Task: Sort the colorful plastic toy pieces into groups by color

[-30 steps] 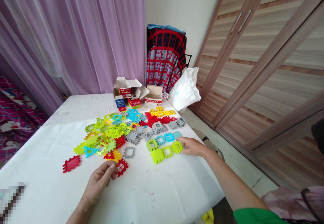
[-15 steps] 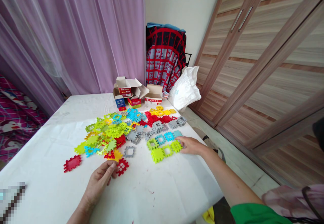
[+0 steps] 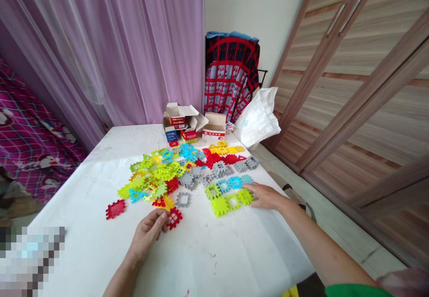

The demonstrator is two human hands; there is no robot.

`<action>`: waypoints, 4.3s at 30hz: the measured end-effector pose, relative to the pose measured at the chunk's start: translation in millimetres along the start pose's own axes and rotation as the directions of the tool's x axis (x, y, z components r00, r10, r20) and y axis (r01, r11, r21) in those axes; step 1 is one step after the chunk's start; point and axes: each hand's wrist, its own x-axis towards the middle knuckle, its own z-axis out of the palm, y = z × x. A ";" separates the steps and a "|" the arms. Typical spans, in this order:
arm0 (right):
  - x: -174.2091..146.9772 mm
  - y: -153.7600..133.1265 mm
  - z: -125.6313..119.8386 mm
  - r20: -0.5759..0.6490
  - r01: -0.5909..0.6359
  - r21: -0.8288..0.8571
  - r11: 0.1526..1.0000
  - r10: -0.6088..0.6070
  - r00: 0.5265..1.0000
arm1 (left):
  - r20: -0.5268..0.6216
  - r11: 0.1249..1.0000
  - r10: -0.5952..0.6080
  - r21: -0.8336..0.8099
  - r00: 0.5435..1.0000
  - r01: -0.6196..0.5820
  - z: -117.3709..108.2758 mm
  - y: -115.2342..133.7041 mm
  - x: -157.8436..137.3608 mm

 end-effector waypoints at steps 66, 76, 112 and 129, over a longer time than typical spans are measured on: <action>41.5 -210.2 119.6 -0.464 0.479 0.444 0.757 -0.263 0.846 | -0.355 0.996 0.022 0.087 0.934 0.010 -16.7 19.8 24.8; 41.2 -198.8 111.5 -0.292 0.349 0.811 0.469 -0.191 0.937 | -0.047 0.946 0.007 -0.322 0.999 -0.022 19.3 -1.2 4.1; -36.6 36.4 47.1 -0.605 -0.717 0.220 0.662 0.669 0.432 | -0.024 0.998 0.019 -0.056 1.000 -0.020 18.4 -4.4 -0.8; -34.1 40.3 37.8 -0.488 -0.735 0.230 0.638 0.729 0.480 | -0.047 0.999 -0.018 -0.052 0.999 0.016 17.9 -6.5 -0.9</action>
